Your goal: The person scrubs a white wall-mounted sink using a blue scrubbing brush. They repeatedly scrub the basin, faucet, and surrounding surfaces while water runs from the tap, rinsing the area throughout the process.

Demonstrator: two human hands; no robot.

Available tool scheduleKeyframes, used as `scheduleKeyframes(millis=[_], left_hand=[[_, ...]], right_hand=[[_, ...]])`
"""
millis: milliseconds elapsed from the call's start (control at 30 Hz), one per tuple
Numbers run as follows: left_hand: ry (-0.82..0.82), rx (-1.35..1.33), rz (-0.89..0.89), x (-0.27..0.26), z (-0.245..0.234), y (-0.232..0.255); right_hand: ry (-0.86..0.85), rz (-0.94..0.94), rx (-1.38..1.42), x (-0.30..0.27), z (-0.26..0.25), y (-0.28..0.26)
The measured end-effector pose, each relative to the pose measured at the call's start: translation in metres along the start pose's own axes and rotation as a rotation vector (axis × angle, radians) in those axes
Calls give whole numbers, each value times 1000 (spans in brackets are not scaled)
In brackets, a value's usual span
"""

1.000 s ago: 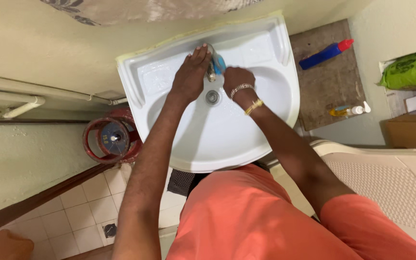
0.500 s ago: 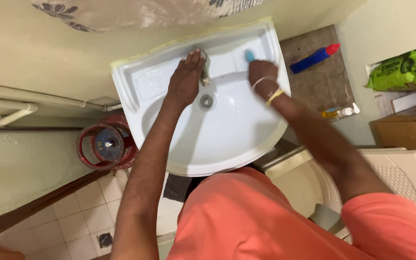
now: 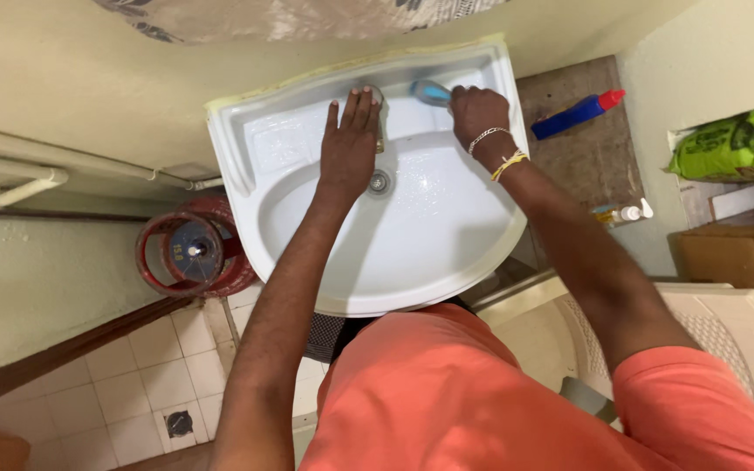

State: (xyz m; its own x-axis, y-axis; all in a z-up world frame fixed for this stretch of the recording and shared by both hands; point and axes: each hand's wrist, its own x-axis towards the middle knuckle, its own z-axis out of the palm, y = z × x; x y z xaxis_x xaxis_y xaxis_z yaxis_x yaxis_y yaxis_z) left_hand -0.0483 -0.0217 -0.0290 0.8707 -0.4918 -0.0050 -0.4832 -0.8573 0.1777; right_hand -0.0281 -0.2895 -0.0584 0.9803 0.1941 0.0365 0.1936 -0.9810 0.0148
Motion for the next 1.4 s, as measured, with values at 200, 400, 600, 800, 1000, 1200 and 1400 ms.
scheduleKeyframes(millis=[200, 400, 600, 800, 1000, 1200, 1400], left_hand=[[11, -103, -36, -3, 0, 0], [31, -180, -21, -1, 7, -5], [-10, -79, -2, 0, 8, -5], [26, -204, -1, -1, 2, -6], [1, -113, 11, -1, 5, -5], [45, -99, 2, 0, 12, -7], [-4, -183, -23, -4, 10, -6]], right_hand=[[221, -111, 126, 29, 15, -30], [166, 20, 51, 13, 2, 38], [186, -104, 98, 36, 18, -39], [204, -77, 35, 15, 1, 31], [303, -255, 160, 31, 26, -25], [142, -321, -263, 46, 30, 4], [59, -215, -456, 17, 12, 72]])
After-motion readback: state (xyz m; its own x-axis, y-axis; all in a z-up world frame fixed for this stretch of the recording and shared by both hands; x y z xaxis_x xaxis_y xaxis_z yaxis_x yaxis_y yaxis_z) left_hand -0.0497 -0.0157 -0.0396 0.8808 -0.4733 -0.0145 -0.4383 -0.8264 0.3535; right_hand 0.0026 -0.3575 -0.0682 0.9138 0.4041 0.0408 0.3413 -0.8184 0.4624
